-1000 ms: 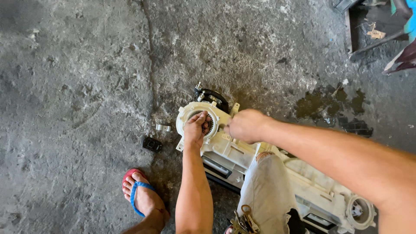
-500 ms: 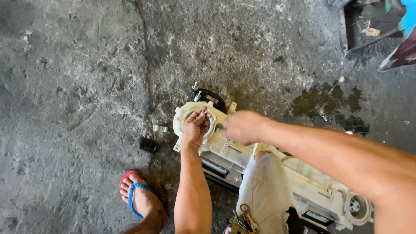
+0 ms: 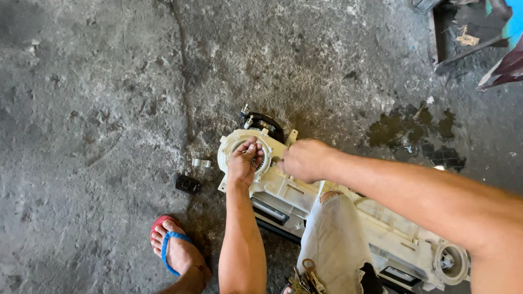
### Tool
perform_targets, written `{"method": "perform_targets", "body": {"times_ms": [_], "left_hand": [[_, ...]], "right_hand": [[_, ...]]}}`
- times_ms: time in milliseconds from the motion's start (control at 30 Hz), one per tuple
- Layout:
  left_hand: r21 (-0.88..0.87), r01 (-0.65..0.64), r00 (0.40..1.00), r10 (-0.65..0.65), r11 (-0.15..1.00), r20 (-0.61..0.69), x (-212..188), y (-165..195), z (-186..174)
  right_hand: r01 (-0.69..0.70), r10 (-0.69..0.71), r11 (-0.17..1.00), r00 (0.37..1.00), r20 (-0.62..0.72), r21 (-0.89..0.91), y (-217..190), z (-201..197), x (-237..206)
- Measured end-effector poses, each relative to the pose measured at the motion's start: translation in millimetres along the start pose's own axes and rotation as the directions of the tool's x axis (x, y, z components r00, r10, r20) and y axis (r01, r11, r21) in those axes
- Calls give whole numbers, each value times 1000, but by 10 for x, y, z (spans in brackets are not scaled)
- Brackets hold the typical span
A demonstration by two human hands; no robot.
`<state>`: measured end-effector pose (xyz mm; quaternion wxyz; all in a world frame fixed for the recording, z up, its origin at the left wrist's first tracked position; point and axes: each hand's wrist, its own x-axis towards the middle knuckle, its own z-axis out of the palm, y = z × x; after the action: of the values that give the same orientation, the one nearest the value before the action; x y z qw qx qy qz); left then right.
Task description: The person assembles a white plastic appliance housing by aligning and snapping it onto a base with internal gears and rollers. They then retrieve small metal parts and use a screwdriver to fasten components inside the housing.
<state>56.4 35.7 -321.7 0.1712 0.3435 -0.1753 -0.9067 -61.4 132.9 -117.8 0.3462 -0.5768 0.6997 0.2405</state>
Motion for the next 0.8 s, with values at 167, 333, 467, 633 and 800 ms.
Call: {"method": "perform_targets", "body": {"times_ms": [167, 333, 467, 633, 800], "left_hand": [[-33, 9, 1000, -9, 999, -4, 73, -24, -3], [-40, -44, 999, 44, 998, 0, 68, -35, 30], [-115, -81, 997, 82, 990, 0, 80, -71, 136], [-53, 12, 997, -16, 999, -79, 142, -330, 401], [-18, 91, 995, -92, 996, -42, 322, -689, 629]], "right_hand": [[-392, 459, 759, 888, 0, 520, -136, -40, 212], [-365, 401, 812, 916, 20, 456, -164, -57, 76], [-261, 270, 944, 963, -17, 203, -55, -150, -400], [-519, 565, 708, 823, 58, 479, 215, 130, -1281], [-296, 640, 596, 737, -218, 746, 507, 823, -1663]]}}
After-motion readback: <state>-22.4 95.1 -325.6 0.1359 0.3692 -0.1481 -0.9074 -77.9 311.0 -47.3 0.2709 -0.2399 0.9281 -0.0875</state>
